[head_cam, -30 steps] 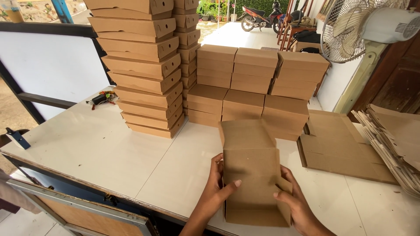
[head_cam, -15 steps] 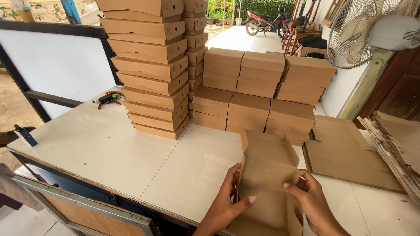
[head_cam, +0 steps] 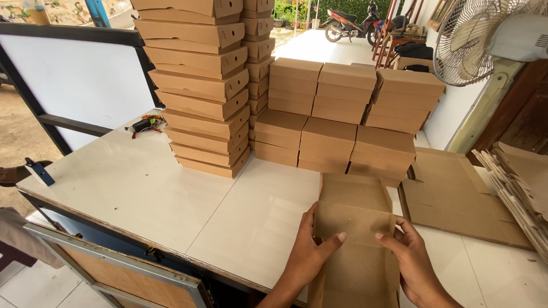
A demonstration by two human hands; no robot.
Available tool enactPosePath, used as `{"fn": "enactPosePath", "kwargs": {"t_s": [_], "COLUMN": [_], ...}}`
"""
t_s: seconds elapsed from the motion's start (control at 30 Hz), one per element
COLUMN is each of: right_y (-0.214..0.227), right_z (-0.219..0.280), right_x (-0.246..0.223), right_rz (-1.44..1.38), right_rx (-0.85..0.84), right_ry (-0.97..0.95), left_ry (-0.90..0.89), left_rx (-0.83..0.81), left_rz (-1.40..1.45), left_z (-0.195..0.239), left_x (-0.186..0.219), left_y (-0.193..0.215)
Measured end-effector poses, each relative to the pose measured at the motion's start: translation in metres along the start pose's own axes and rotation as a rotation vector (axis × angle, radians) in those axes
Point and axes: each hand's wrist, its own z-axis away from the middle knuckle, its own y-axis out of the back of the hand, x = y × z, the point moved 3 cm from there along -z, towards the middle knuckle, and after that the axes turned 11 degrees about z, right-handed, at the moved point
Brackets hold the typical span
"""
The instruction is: The person folds a flat cardboard sheet into a small rectangular box by hand, creasing the edges and tucking the flaps to form the sides. The completed box is placed on a stack of similar boxes on the table.
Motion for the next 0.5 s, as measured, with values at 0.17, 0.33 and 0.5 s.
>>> {"fn": "enactPosePath", "kwargs": {"t_s": [0.17,0.33,0.5], "right_y": [0.02,0.012,-0.001], "right_z": [-0.027,-0.012,0.008], "right_x": [0.024,-0.003,-0.036], "right_rz": [0.111,0.232,0.328], "right_rx": [0.068,0.018,0.053], "right_ry": [0.072,0.105,-0.093], "left_ry": [0.0,0.033,0.297], "left_rx": [-0.037,-0.041,-0.476], "left_rz": [0.173,0.127,-0.139], "left_z": [0.003,-0.005,-0.029], "left_x": [0.012,0.016,0.032], "left_y": [-0.005,0.003,0.018]}}
